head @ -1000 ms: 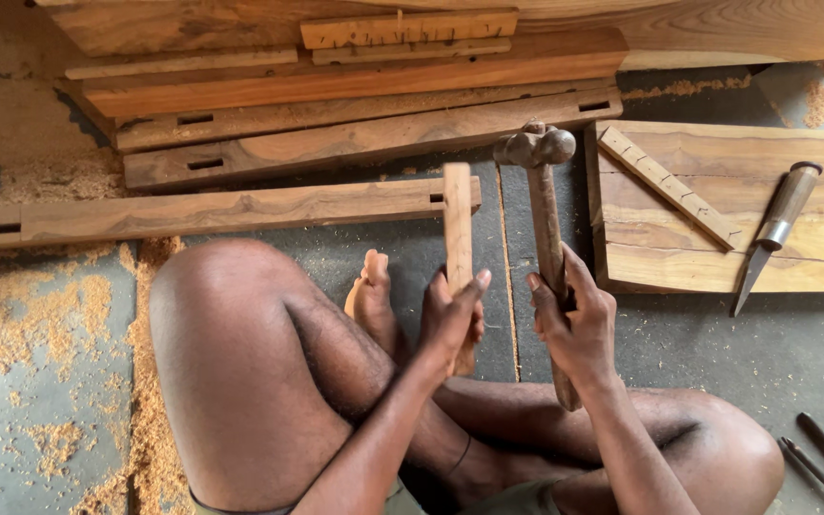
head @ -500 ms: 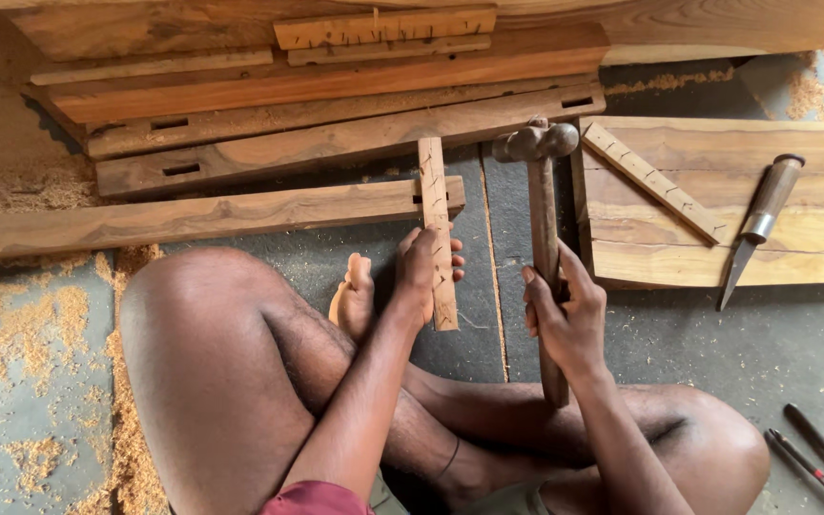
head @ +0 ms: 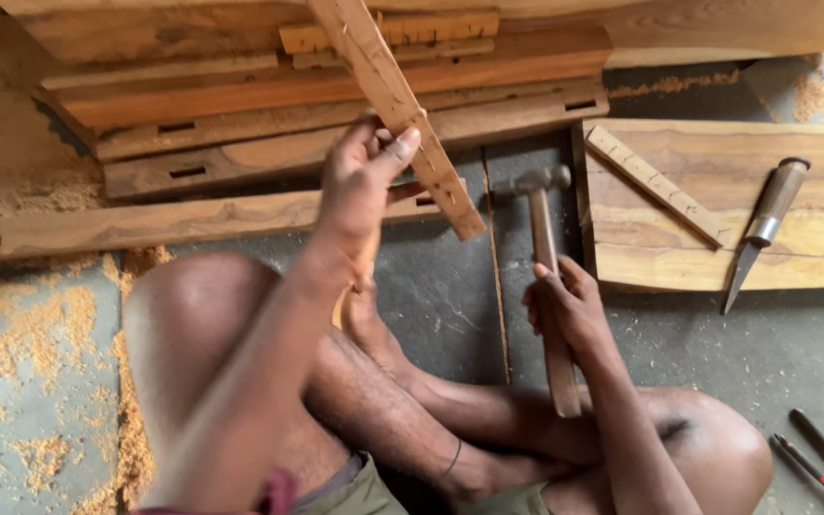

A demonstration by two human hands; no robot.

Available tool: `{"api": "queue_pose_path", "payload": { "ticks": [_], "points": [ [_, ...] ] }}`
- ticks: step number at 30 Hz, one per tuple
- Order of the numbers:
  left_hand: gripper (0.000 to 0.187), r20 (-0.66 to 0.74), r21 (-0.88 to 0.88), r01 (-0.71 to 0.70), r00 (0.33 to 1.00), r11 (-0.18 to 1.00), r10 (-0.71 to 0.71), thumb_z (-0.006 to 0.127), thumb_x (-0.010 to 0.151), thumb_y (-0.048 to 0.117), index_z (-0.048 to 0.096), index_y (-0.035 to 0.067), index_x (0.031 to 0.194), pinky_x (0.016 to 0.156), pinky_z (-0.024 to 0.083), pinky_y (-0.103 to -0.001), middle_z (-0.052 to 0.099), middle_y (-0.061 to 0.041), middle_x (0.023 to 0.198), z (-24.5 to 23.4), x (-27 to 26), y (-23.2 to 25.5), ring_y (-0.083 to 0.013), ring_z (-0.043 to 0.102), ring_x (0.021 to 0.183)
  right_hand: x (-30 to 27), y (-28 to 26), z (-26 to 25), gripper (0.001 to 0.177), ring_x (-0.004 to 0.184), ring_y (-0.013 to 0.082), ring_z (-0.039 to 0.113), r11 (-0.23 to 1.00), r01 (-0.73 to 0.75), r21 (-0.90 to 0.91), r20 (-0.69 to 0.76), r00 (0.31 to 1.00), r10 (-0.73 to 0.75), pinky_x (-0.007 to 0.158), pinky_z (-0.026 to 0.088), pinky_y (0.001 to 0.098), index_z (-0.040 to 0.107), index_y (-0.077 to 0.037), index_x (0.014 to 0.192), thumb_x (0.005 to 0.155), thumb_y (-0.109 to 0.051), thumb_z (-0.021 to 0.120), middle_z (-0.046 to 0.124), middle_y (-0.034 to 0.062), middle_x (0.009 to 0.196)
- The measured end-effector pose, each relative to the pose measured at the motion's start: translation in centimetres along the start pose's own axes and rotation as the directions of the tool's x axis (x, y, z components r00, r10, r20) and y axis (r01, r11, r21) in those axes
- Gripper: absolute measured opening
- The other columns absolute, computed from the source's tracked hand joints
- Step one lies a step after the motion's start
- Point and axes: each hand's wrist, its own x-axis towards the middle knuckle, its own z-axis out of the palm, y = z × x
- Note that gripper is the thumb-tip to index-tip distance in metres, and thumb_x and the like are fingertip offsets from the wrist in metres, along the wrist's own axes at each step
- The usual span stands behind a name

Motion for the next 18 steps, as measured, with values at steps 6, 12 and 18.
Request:
{"api": "queue_pose_path", "payload": {
  "ticks": [6, 12, 18],
  "points": [
    [0.017, -0.085, 0.160, -0.021, 0.996, 0.987, 0.035, 0.070, 0.095, 0.024, 0.071, 0.009, 0.102, 0.086, 0.053, -0.027, 0.072, 0.002, 0.094, -3.9, 3.5, -0.3, -0.0099, 0.066, 0.094, -0.1, -1.7, 0.8, 0.066, 0.102, 0.0383, 0.064, 0.296, 0.418, -0.859, 0.065, 0.663, -0.745, 0.085, 0.055, 0.0447, 0.052, 0.001, 0.142, 0.086, -0.020, 0.078, 0.064, 0.0263, 0.115],
    [0.016, -0.087, -0.163, 0.072, 0.992, 0.984, -0.087, 0.069, 0.093, 0.027, 0.066, 0.012, 0.098, 0.068, 0.055, -0.032, 0.069, 0.000, 0.086, -4.1, 6.3, -3.1, -0.0145, 0.064, 0.078, 5.7, -5.0, 8.4, 0.081, 0.130, 0.0431, 0.051, 0.321, 0.664, -0.675, 0.318, 0.655, -0.686, 0.107, 0.045, 0.0512, 0.049, -0.001, 0.148, 0.076, -0.013, 0.086, 0.054, 0.0231, 0.142],
    [0.033, -0.088, 0.433, 0.048, 0.996, 0.900, -0.010, 0.070, 0.102, 0.039, 0.070, 0.006, 0.099, 0.069, 0.051, -0.028, 0.068, -0.002, 0.085, -5.8, 7.6, -6.2, -0.0109, 0.060, 0.078, 8.5, -3.1, 11.1, 0.058, 0.122, 0.0336, 0.065, 0.466, 0.590, -0.659, 0.310, 0.778, -0.546, 0.102, 0.056, 0.0430, 0.061, -0.008, 0.137, 0.082, 0.001, 0.077, 0.065, 0.0134, 0.134]
  ]
}}
